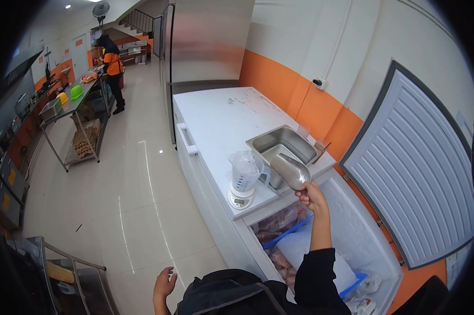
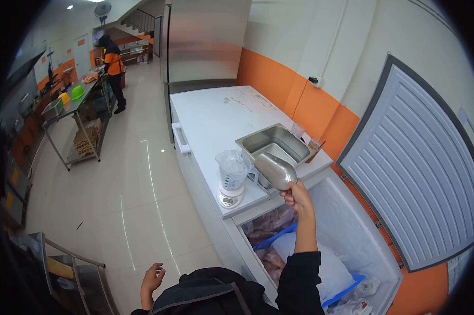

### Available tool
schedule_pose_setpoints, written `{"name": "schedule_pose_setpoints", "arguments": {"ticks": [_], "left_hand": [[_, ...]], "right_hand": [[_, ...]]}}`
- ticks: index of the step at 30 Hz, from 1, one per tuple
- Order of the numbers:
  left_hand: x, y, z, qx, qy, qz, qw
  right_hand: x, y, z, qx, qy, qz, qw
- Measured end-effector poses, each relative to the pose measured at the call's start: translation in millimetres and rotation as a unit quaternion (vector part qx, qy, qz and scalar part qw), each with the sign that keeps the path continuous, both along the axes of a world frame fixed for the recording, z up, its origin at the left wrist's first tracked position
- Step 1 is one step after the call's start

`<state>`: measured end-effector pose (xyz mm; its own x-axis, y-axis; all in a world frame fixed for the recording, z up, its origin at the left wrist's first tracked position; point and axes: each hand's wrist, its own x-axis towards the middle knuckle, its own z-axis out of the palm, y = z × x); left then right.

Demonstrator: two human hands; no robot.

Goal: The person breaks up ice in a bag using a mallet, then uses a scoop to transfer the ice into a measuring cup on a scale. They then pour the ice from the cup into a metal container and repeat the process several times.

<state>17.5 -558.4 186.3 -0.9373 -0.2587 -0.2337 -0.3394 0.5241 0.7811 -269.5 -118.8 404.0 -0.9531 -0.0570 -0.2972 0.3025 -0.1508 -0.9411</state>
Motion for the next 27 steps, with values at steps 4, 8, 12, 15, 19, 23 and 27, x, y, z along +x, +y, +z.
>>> {"name": "schedule_pose_setpoints", "arguments": {"ticks": [4,8,12,15,19,23,27], "left_hand": [[-25,16,16,0.006,-0.001,-0.055,0.998],[-59,49,24,0.032,0.048,-0.137,0.989],[-96,141,73,0.405,-0.049,-0.176,0.896],[-97,203,89,0.637,-0.05,-0.139,0.757],[-98,198,79,0.629,-0.062,-0.084,0.77],[-83,166,75,0.555,-0.083,-0.018,0.828],[-73,145,69,0.484,0.009,0.056,0.873]], "right_hand": [[52,21,-15,-0.058,-0.009,-0.023,0.998],[117,35,-41,-0.071,-0.008,-0.121,0.99],[175,-4,-68,-0.046,-0.049,-0.17,0.983],[196,-61,-82,-0.046,-0.065,-0.106,0.991],[210,-127,-111,-0.107,-0.108,-0.056,0.987],[200,-176,-132,-0.193,-0.08,-0.083,0.974],[192,-215,-140,-0.105,-0.08,-0.074,0.988]]}}
